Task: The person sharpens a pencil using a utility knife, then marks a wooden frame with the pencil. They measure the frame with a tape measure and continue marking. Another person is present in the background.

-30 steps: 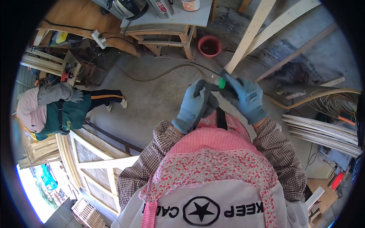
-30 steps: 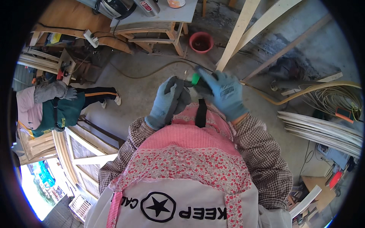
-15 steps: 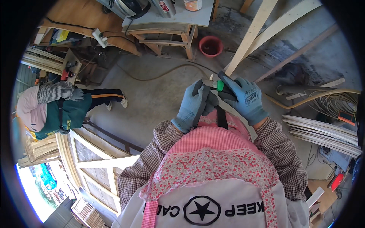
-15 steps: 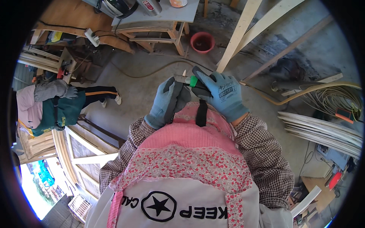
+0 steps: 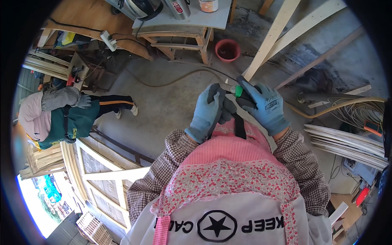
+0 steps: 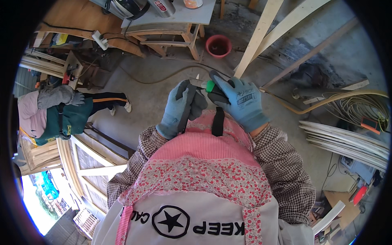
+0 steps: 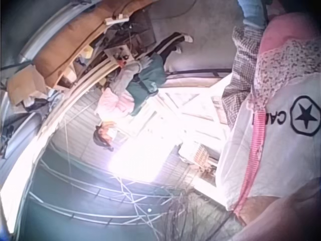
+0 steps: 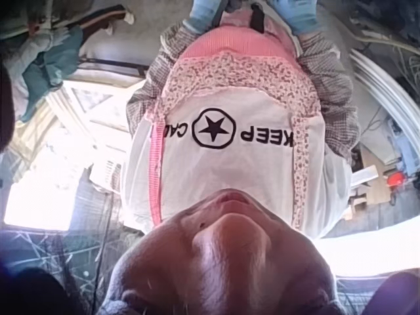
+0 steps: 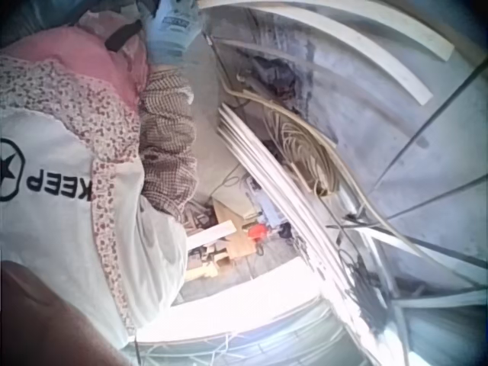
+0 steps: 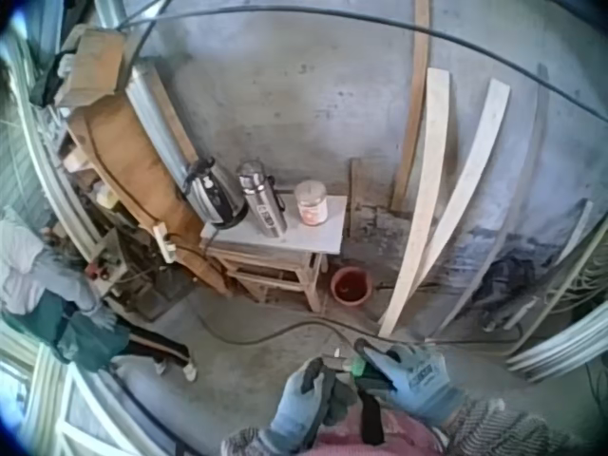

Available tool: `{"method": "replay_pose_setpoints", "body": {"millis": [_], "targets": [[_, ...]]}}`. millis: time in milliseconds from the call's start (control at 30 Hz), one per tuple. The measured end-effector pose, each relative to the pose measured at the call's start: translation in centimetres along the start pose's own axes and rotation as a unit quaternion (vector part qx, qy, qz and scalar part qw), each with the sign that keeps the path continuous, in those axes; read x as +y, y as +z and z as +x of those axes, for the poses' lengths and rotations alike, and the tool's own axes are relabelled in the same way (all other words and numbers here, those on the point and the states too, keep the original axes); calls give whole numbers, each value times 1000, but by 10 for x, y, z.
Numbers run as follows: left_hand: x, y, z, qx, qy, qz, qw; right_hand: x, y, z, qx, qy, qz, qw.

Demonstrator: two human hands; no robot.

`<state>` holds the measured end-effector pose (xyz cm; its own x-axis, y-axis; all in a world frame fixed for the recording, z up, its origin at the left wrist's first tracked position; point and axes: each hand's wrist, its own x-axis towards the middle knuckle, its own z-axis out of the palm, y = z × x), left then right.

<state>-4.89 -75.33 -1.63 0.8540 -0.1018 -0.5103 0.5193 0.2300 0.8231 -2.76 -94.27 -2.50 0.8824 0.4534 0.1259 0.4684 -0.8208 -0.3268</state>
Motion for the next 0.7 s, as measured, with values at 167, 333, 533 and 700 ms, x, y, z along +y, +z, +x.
{"method": "replay_pose_setpoints", "body": {"millis": [167, 333, 533, 700], "targets": [[-3, 3, 0, 14, 7, 20, 1000, 5, 1, 2, -4, 15, -41, 999], [0, -1, -1, -1, 21, 26, 999, 48, -11, 6, 91, 101, -23, 990], [0, -1, 3, -12, 14, -27, 999, 8, -4, 6, 15, -15, -8, 1000], [-8, -3, 6, -26, 17, -47, 998, 4, 0, 3, -32, -3, 13, 999]]}}
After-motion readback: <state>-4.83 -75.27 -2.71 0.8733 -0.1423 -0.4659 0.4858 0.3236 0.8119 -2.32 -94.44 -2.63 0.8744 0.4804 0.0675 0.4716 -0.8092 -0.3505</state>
